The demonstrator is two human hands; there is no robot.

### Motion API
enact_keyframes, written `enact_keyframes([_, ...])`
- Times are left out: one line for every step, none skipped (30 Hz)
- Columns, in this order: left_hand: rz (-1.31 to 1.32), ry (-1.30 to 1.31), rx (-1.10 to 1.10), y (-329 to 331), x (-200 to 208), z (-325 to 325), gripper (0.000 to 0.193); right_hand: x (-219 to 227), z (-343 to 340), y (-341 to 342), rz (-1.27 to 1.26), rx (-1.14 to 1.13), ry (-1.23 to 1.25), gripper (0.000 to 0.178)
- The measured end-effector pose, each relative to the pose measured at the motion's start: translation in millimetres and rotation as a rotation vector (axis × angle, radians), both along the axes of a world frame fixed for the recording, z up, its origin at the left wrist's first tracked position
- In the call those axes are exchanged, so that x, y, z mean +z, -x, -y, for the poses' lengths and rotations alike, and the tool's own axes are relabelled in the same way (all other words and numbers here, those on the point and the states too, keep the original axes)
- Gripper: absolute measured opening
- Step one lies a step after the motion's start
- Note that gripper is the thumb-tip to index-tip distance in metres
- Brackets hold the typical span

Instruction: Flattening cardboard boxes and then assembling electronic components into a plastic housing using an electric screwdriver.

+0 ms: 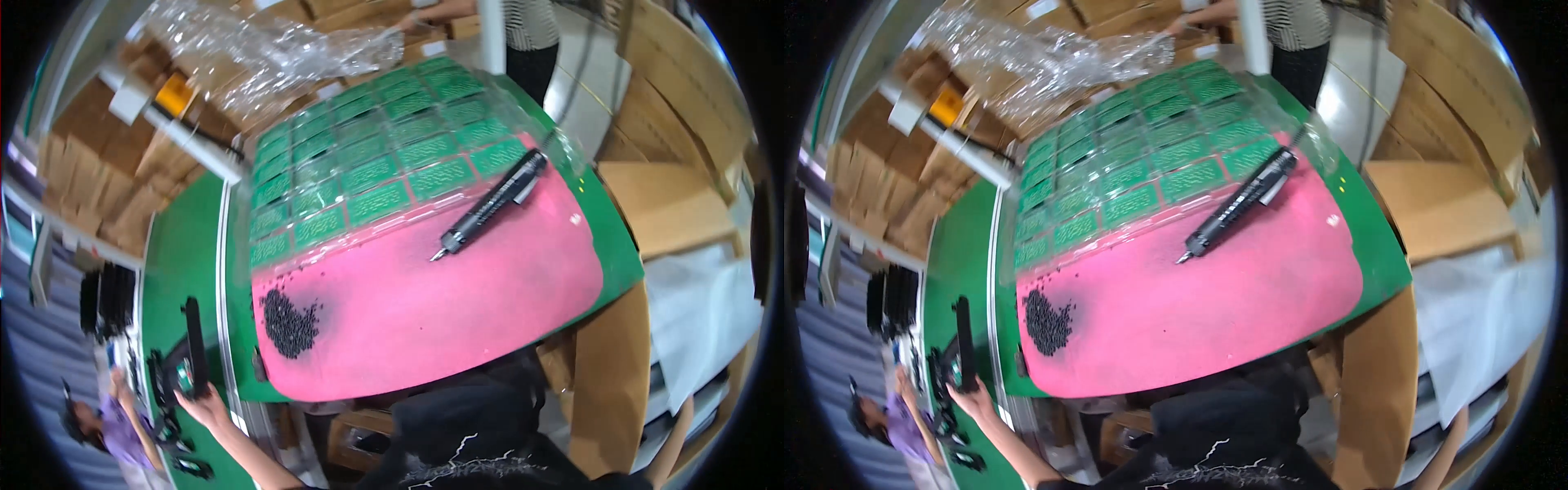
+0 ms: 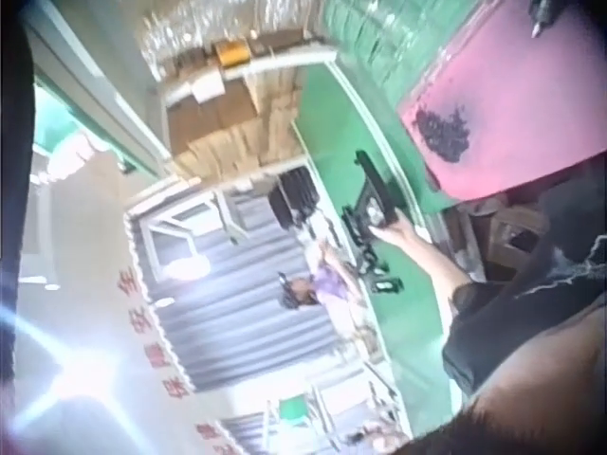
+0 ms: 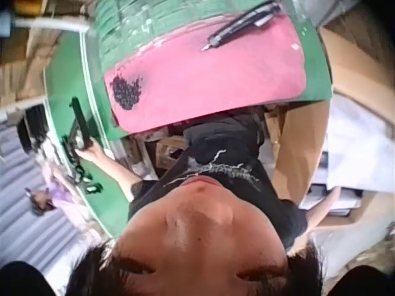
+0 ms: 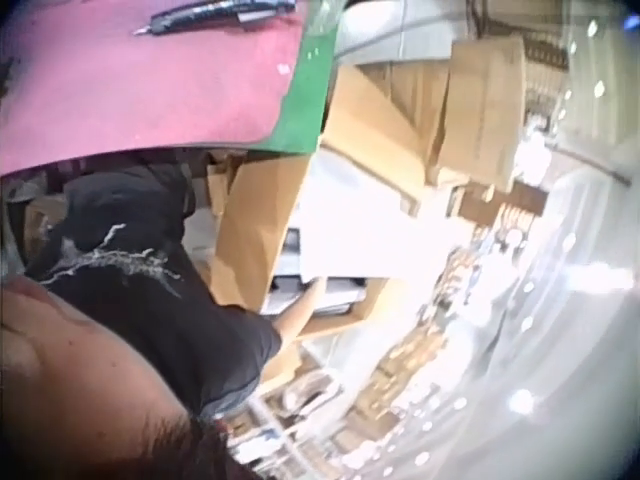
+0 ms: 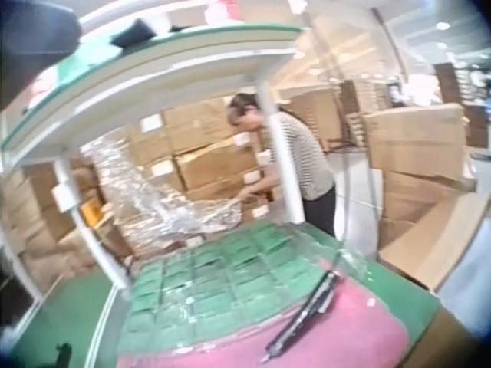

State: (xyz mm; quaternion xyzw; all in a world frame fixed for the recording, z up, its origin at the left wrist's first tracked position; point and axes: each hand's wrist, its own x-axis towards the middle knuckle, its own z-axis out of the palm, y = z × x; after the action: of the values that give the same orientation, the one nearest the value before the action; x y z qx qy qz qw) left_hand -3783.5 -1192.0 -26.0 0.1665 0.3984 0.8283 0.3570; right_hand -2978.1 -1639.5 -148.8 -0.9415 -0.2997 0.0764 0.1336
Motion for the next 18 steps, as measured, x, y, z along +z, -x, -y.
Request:
enact_keyframes([0.038,-0.001,0.055,9,-1,-5,0.048,1,13,0,0.016,0.015,0.060,0.040])
enact_keyframes([0.094,0.019,0.134,-6,4,-11,0.055,2,34,5,0.036,0.005,0.129,0.040])
enact_keyframes([0.091,-0.055,0.144,-19,11,-12,0.061,-1,52,8,0.052,-0.003,0.194,0.040])
enact_keyframes([-0.009,-0.003,0.219,-23,11,-17,0.061,-5,71,-2,0.071,-0.024,0.259,0.040])
enact_keyframes([-0.102,0.059,0.283,-27,7,-24,0.061,-14,100,-33,0.097,-0.055,0.329,0.040])
enact_keyframes([-0.295,0.045,0.317,-34,6,-32,0.062,-20,123,-67,0.124,-0.090,0.398,0.040])
enact_keyframes([-0.496,0.027,0.359,-46,11,-33,0.062,-45,138,-72,0.340,-0.042,0.096,0.025])
enact_keyframes([-0.640,0.026,0.346,-71,28,-34,0.063,-37,139,-82,0.311,-0.028,0.106,0.025])
enact_keyframes([-0.778,0.027,0.320,-98,40,-37,0.065,-24,144,-85,0.288,-0.024,0.121,0.032])
enact_keyframes([-0.888,0.022,0.264,-115,41,-43,0.073,-1,135,-76,0.199,-0.087,-0.022,0.038])
enact_keyframes([-0.992,0.017,0.200,-128,39,-49,0.082,24,130,-69,0.115,-0.150,-0.163,0.045])
enact_keyframes([-1.079,-0.023,0.135,-136,36,-55,0.090,32,145,-77,0.114,-0.184,-0.390,0.049])
enact_keyframes([-1.165,-0.067,0.069,-145,33,-59,0.098,63,152,-74,-0.011,-0.283,-0.484,0.045])
enact_keyframes([-1.243,-0.140,0.072,-156,36,-59,0.108,101,73,-10,-0.008,-0.273,-0.484,0.045])
enact_keyframes([-1.202,-0.268,0.046,-169,32,-68,0.101,142,13,49,0.132,-0.223,-0.517,0.044])
enact_keyframes([-1.140,-0.346,-0.035,-189,33,-78,0.094,176,-28,96,0.278,-0.193,-0.550,0.044])
enact_keyframes([-1.117,-0.410,-0.093,-209,36,-76,0.086,187,-66,114,0.382,-0.142,-0.585,0.044])
enact_keyframes([-1.103,-0.424,-0.112,-218,39,-71,0.074,203,-105,123,0.484,-0.059,-0.609,0.043])
